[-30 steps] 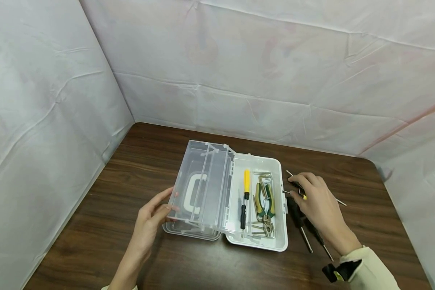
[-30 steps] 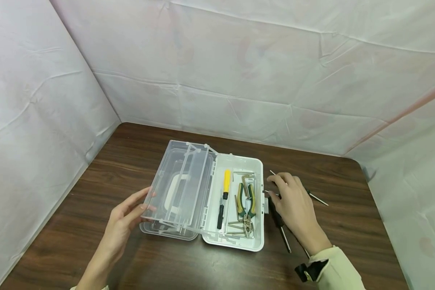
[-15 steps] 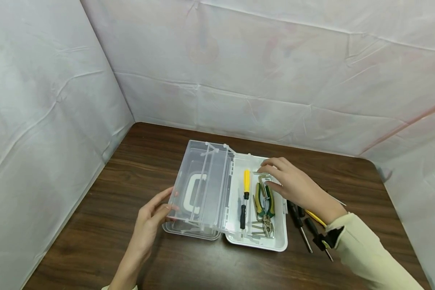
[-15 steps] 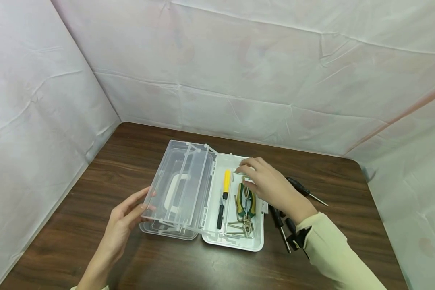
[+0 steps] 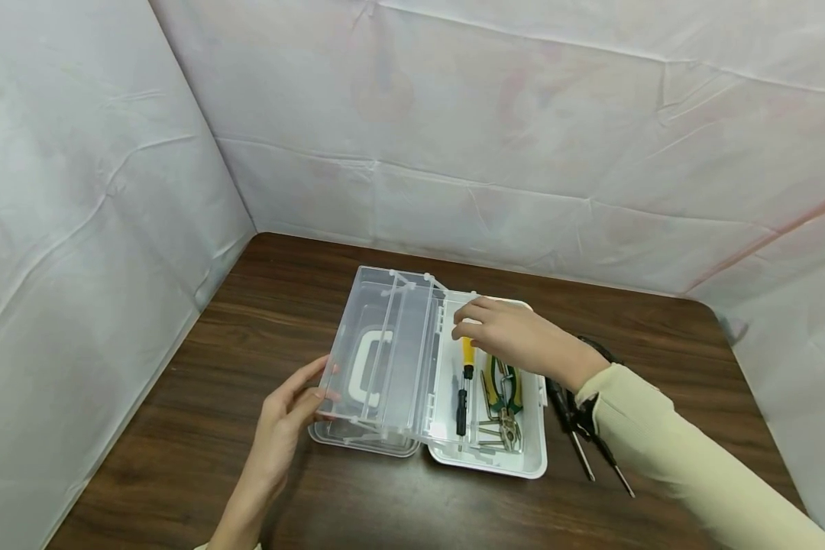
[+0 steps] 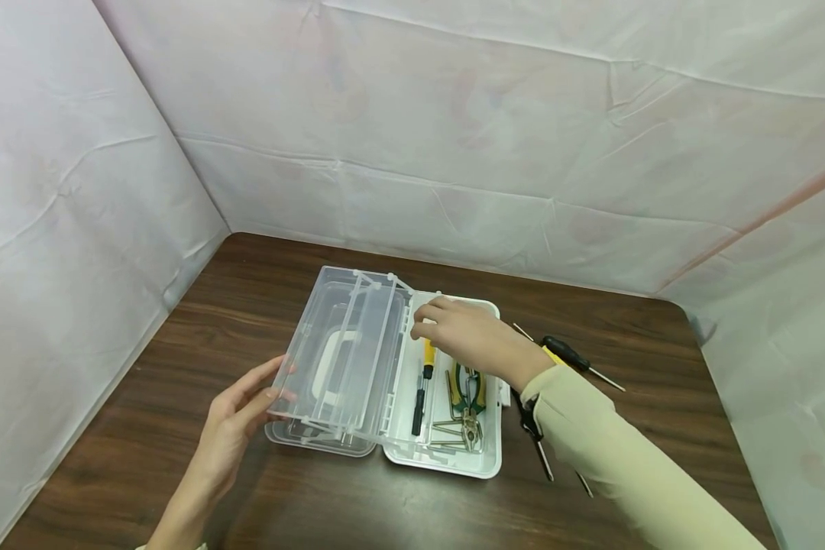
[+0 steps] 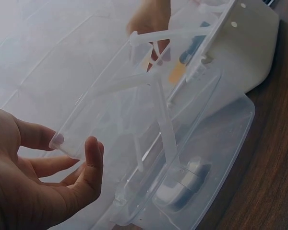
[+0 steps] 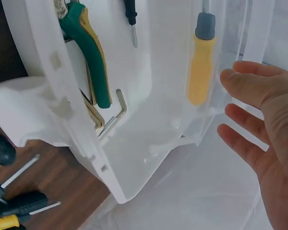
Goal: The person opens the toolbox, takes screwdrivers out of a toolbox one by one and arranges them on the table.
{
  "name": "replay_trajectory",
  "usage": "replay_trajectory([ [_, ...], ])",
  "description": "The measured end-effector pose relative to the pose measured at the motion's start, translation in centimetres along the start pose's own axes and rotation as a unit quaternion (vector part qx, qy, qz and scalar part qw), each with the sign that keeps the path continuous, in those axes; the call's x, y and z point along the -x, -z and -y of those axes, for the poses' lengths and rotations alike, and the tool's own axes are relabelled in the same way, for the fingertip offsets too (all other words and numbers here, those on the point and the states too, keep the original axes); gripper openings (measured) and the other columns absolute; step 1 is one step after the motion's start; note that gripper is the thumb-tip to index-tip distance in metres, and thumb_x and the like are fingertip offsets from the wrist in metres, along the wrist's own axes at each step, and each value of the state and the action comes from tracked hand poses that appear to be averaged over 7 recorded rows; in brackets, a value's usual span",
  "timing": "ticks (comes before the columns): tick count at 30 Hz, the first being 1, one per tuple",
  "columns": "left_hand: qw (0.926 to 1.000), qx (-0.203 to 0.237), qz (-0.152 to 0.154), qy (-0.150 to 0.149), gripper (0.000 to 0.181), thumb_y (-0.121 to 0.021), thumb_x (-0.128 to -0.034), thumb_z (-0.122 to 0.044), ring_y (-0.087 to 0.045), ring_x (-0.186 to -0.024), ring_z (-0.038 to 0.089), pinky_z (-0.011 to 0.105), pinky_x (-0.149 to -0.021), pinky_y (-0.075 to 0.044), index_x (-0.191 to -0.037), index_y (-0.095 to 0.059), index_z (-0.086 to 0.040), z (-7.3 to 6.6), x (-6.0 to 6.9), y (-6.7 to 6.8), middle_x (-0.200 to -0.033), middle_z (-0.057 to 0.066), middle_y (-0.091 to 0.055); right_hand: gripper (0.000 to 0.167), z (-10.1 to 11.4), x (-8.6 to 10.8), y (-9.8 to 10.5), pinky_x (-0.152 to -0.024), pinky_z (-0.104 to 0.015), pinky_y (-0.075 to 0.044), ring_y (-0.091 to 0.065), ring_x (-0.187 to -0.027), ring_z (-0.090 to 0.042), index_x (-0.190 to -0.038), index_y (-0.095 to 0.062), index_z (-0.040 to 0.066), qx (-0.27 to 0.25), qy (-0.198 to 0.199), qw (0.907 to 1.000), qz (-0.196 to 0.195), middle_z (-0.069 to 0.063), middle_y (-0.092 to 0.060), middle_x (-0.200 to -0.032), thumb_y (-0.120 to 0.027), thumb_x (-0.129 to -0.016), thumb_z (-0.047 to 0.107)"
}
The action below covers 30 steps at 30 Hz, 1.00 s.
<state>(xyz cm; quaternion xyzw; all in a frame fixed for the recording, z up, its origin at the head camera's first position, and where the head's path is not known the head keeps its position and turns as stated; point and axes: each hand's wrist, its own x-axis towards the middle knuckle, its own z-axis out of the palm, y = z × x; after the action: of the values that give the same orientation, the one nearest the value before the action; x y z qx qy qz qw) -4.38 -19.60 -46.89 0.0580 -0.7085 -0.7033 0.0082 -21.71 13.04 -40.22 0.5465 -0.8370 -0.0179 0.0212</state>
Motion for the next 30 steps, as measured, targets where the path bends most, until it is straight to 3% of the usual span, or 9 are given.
replay_trajectory([
  [9,1.0,-0.002,0.003,-0.002,0.043,-0.051,-0.1084,-0.011,-0.071,-0.096,0.01,0.027,-0.082,-0.06,-0.151,-0.052,-0.008,-0.1,0.3,0.0,-0.13,-0.012,-0.069,0.031,0.1,-1.2,0.7,-0.1,-0.032,-0.056,-0.062,-0.118,-0.017,-0.112,-0.076,0.023,0.025,0.058,0.9961,0.061,0.006,-0.071,-0.12,-0.077,-0.09,0.001],
  [17,0.9999,0.002,0.007,-0.011,0.043,-0.051,-0.1081,-0.01,-0.071,-0.096,0.011,0.028,-0.081,-0.061,-0.151,-0.052,-0.006,-0.1,0.4,-0.2,-0.13,-0.014,-0.069,0.028,0.5,-1.8,1.0,-0.077,-0.027,-0.049,-0.06,-0.093,-0.01,-0.096,-0.076,0.025,0.023,0.068,0.9923,0.101,0.011,-0.068,-0.097,-0.071,-0.093,-0.002],
  [26,0.9998,0.01,0.011,-0.011,0.042,-0.052,-0.1084,-0.011,-0.072,-0.096,0.015,0.029,-0.08,-0.061,-0.15,-0.053,-0.007,0.0,0.2,-0.3,-0.128,-0.011,-0.07,0.025,0.4,-1.5,0.7,-0.071,-0.025,-0.042,-0.053,-0.085,-0.008,-0.089,-0.071,0.026,0.023,0.068,0.9921,0.102,0.014,-0.062,-0.089,-0.07,-0.095,0.001],
  [30,0.9998,0.009,0.012,-0.011,0.043,-0.051,-0.1085,-0.011,-0.072,-0.095,0.014,0.028,-0.081,-0.061,-0.151,-0.052,-0.006,0.0,0.2,-0.3,-0.129,-0.012,-0.07,0.032,0.3,-1.4,0.6,-0.069,-0.025,-0.042,-0.057,-0.086,-0.009,-0.098,-0.071,0.025,0.034,0.077,0.9915,0.099,0.012,-0.063,-0.092,-0.071,-0.091,-0.006],
])
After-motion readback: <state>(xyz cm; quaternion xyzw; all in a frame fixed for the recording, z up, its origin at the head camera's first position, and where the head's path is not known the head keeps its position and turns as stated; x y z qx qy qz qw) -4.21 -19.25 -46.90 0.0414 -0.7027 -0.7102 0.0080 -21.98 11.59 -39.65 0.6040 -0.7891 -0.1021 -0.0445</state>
